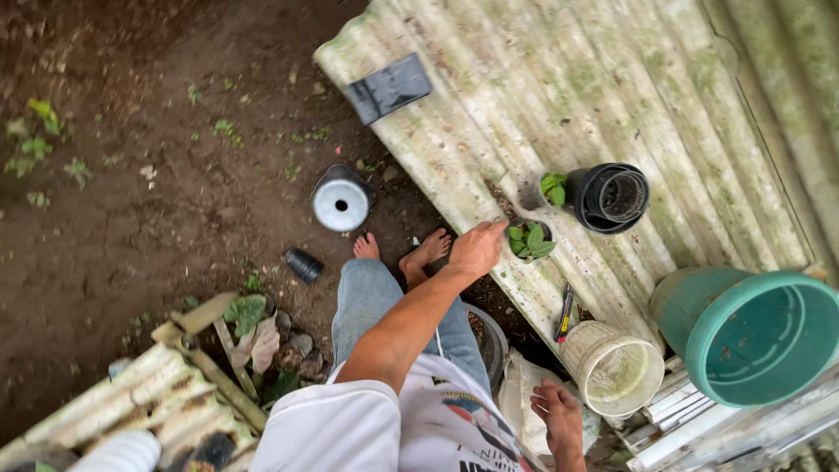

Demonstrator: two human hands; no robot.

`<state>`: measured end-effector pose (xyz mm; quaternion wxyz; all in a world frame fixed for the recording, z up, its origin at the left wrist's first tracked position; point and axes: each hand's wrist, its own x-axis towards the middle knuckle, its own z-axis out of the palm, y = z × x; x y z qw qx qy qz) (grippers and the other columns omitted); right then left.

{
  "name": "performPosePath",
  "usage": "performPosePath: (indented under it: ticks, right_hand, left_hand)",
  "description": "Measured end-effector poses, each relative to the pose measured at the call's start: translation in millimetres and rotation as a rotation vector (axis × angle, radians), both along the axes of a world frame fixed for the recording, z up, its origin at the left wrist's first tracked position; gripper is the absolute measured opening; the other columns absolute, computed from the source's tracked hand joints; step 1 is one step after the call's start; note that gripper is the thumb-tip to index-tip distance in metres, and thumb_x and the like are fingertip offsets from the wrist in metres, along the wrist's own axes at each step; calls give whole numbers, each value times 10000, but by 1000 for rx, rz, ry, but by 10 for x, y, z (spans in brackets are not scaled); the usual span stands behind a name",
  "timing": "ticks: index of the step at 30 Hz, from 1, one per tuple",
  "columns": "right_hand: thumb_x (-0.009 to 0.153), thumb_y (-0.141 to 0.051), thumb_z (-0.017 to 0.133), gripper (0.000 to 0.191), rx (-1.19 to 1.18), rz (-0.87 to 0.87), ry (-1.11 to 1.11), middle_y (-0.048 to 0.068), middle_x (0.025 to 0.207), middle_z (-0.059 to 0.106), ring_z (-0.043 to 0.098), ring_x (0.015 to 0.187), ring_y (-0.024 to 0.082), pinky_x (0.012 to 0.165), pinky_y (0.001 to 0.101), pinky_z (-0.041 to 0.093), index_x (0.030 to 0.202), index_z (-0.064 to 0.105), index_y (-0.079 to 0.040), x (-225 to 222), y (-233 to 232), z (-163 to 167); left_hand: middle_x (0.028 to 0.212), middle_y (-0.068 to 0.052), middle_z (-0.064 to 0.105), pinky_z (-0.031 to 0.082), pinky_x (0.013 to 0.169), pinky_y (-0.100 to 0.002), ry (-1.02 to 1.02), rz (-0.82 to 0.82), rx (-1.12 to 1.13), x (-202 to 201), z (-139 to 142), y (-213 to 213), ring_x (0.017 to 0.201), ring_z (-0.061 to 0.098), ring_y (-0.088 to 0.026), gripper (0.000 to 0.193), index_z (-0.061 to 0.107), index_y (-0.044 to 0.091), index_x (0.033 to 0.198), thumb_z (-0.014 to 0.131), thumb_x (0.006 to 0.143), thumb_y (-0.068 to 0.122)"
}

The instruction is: The person walks through a nursery area, picks up a small potted plant, and carries it to a workbench. They place the plant on the bench, then pick up and manipulate a black plastic nursery bag, folding and unfolding it.

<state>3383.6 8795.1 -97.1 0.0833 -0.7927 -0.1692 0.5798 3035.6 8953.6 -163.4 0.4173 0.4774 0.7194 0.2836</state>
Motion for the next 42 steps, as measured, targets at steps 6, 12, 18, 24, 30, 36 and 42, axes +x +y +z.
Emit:
performPosePath:
  ticks: [6,12,18,24,30,36,42]
  right_hand:
    - [961,-210,670,297,-15,183,-10,122,1018,718,657,837,208,779,350,560,1190,679,-21,-368,206,-160]
    - [963,-174,664,293,65,326,55,84,993,717,662,818,174,752,327,557,1210,667,-18,-933,472,-263]
    - [950,-149,672,272,180,474,97,82,955,703,651,797,160,728,304,557,1187,683,-18,-1593,564,-367]
    - [908,-174,753,227,301,617,129,67,820,696,621,701,140,670,269,525,1009,724,27,-2324,476,-315]
    - [1018,-328,727,411,427,1048,70,107,758,698,575,635,132,594,288,473,948,755,77,-3526,501,369]
    - [953,-195,639,336,635,1778,911,110,1229,736,743,1082,253,930,350,586,1269,669,-83,-4846,-186,1603]
    - [1005,-328,598,322,365,2055,2039,120,1016,762,731,932,258,833,387,591,1250,656,-127,-4915,-1678,2622]
  left_hand:
    - [1200,-200,685,541,884,-493,11,147,-258,-887,-87,-1151,1046,680,-400,364,651,145,1283,580,932,210]
    - [1167,-185,707,516,954,-500,138,420,-591,-1912,-125,-2933,1098,660,-386,328,694,179,1199,618,890,258]
    - [1117,-212,722,524,940,-514,151,670,-717,-2258,76,-4254,1073,669,-424,322,735,133,1142,602,919,324]
    - [1048,-263,713,521,939,-514,53,818,-731,-2105,187,-4606,1049,666,-455,453,757,32,997,605,958,457]
    - [1086,-247,716,526,935,-523,53,748,-683,-2021,204,-4265,1043,673,-442,425,771,50,975,595,955,436]
    - [1037,-144,746,554,788,-465,554,533,-407,-1904,168,-3467,946,721,-328,288,793,81,992,573,935,258]
    - [1103,-71,728,496,812,-475,683,14,-432,-1495,469,-2154,1042,686,-262,215,755,139,1088,578,972,179]
